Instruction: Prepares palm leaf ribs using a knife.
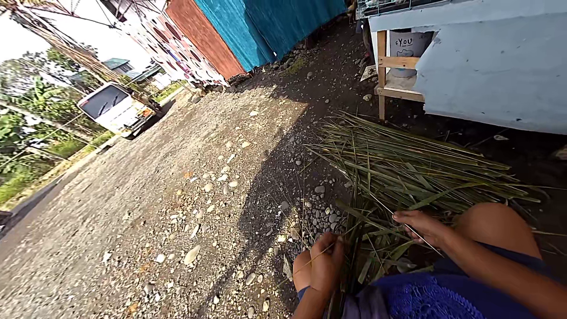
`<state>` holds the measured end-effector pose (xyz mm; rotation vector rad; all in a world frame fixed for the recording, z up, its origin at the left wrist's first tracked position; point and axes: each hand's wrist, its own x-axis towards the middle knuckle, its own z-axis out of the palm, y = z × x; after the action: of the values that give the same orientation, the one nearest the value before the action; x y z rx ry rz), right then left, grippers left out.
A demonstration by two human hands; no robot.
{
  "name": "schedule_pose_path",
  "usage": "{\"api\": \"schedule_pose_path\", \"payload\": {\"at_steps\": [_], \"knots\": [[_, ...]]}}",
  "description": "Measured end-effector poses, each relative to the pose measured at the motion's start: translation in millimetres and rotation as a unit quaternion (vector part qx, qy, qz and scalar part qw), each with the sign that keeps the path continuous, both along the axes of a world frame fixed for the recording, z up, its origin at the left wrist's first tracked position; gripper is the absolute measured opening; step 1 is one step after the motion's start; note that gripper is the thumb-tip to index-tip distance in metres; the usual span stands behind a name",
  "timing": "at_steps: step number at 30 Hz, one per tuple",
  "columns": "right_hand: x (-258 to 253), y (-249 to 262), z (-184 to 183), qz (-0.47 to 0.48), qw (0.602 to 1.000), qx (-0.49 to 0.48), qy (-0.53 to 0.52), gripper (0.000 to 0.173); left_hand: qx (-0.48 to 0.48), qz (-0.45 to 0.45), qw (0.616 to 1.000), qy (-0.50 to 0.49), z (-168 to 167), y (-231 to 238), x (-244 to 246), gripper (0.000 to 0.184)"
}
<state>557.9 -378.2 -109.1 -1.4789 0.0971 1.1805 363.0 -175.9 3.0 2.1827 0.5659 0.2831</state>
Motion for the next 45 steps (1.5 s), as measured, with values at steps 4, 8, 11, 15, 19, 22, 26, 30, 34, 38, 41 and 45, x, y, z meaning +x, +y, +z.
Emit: {"api": "schedule_pose_path", "payload": {"at_steps": [4,8,11,15,19,22,26,30,34,38,41,45], "knots": [[-26,7,41,0.082,0.982,0.167,-0.006,0.030,-0.065,0.013,0.997,-0.039,1,-5,5,0.008],[-49,15,65,0.171,0.955,0.240,-0.037,0.043,-0.001,-0.051,0.993,-0.109,-10,-12,7,0.011],[-56,17,74,0.184,0.945,0.269,-0.027,0.047,0.036,-0.079,0.985,-0.148,-12,-18,8,0.012],[-54,18,70,0.125,0.953,0.274,0.029,0.043,-0.001,-0.077,0.981,-0.177,-9,-27,7,0.013],[-45,19,58,0.084,0.955,0.278,0.056,0.044,-0.037,-0.071,0.980,-0.181,-12,-32,5,0.012],[-40,22,53,0.078,0.960,0.265,0.049,0.043,-0.051,-0.067,0.980,-0.179,-14,-33,4,0.013],[-22,23,42,0.012,0.975,0.215,0.050,0.039,-0.050,-0.078,0.976,-0.198,-5,-36,-1,0.013],[-5,17,28,-0.018,0.982,0.185,0.032,0.043,-0.043,-0.100,0.971,-0.214,4,-38,-6,0.013],[5,14,18,-0.037,0.991,0.127,0.002,0.038,-0.034,-0.117,0.970,-0.211,12,-40,-11,0.011],[5,16,13,0.001,0.995,0.062,-0.083,0.057,-0.018,-0.119,0.976,-0.179,2,-39,-15,0.012],[3,21,12,0.066,0.986,0.020,-0.152,0.060,-0.010,-0.128,0.979,-0.161,-5,-40,-15,0.012],[7,24,0,0.043,0.985,-0.029,-0.163,0.051,0.021,-0.154,0.976,-0.151,-5,-43,-17,0.012]]}}
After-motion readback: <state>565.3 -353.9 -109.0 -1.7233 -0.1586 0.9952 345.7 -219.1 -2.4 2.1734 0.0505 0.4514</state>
